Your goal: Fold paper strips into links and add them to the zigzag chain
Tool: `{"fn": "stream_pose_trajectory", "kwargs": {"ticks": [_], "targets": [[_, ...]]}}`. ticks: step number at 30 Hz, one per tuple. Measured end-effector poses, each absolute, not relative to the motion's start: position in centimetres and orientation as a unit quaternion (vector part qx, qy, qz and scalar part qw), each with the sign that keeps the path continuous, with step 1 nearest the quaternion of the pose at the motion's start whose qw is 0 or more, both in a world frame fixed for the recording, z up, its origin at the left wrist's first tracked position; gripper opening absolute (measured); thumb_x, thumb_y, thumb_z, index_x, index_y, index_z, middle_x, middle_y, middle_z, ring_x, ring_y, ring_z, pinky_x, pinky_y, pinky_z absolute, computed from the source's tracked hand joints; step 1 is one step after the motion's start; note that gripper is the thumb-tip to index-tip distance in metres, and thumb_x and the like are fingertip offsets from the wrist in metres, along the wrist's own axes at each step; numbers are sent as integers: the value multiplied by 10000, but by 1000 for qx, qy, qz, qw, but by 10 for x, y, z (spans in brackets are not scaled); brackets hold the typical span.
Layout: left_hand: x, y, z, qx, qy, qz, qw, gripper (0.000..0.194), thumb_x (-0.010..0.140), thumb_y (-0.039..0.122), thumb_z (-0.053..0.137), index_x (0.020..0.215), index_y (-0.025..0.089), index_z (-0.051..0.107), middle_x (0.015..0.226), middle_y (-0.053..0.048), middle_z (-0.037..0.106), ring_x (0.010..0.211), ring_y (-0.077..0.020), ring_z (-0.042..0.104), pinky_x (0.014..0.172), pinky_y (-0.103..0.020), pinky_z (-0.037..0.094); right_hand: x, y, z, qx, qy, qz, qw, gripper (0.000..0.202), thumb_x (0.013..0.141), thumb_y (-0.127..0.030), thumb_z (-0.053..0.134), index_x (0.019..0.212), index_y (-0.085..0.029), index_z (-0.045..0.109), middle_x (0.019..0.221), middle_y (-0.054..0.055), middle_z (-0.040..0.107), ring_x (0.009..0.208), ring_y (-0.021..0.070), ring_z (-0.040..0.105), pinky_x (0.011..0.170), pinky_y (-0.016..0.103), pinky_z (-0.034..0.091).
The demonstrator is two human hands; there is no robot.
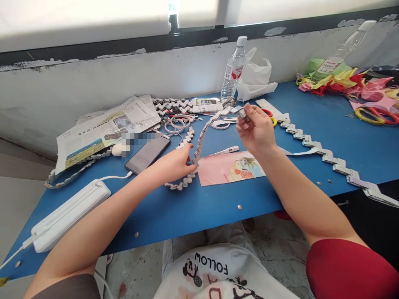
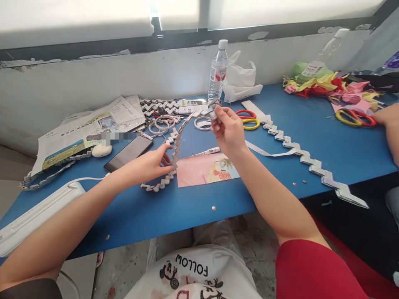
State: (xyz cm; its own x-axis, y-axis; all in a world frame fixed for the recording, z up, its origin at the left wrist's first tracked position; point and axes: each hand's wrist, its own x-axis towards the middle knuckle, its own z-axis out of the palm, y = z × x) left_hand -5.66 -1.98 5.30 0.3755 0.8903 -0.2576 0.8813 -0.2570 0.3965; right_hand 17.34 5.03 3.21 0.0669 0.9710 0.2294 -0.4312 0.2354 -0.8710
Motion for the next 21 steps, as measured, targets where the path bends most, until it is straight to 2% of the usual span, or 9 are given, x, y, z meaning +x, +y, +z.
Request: {"fn": "stream_pose_trajectory", "kwargs": {"ticks": [3, 7, 9, 12, 14, 17, 21], "targets": [[-56, -21, 53, 805, 559, -48, 195, 410, 854, 527, 496, 1098, 203, 553, 1107, -84, 665, 927, -241, 645, 655, -288, 437, 186, 65, 27, -307, -386, 509, 705, 262, 846, -332, 674, 711, -214, 483, 622, -60, 463, 489, 51, 432, 423, 169, 364], [-52, -29, 59, 820, 542, -116, 143, 441, 790, 604, 573, 972, 202, 597, 1025, -81, 669, 917, -261, 636, 635, -300, 422, 194, 78, 19, -302, -370, 501, 722, 234, 879, -336, 632, 733, -221, 491, 660, -48, 504, 519, 58, 469, 427, 166, 388], [-51, -33, 62, 823, 527, -169, 129, 401, 762, 549, 644, 965, 206, 602, 938, -66, 679, 897, -263, 635, 604, -293, 405, 194, 80, 17, -311, -357, 496, 727, 190, 897, -305, 608, 758, -222, 508, 676, -46, 523, 541, 57, 494, 448, 161, 412], [-49, -34, 61, 824, 515, -205, 115, 205, 819, 399, 621, 924, 223, 625, 886, -39, 689, 858, -239, 644, 580, -280, 386, 191, 79, 18, -316, -335, 508, 728, 152, 921, -255, 569, 778, -218, 533, 683, -41, 539, 561, 56, 513, 469, 156, 432], [-50, -30, 58, 828, 523, -181, 91, 136, 870, 319, 543, 890, 230, 644, 935, -37, 693, 852, -226, 651, 589, -279, 390, 190, 77, 20, -308, -329, 519, 726, 144, 921, -251, 572, 784, -219, 542, 683, -40, 537, 559, 58, 509, 461, 156, 434], [-51, -21, 53, 810, 577, -96, 45, 228, 915, 284, 439, 934, 222, 658, 1009, -62, 690, 871, -233, 657, 609, -289, 413, 190, 73, 25, -292, -333, 538, 717, 138, 912, -269, 594, 791, -231, 541, 676, -43, 526, 538, 65, 487, 422, 158, 422], [-56, -9, 49, 774, 627, 50, 71, 246, 910, 278, 425, 1005, 214, 643, 933, -62, 716, 838, -231, 667, 648, -289, 452, 191, 63, 34, -270, -359, 570, 688, 200, 907, -307, 593, 737, -229, 522, 643, -42, 486, 502, 60, 445, 386, 155, 390]]}}
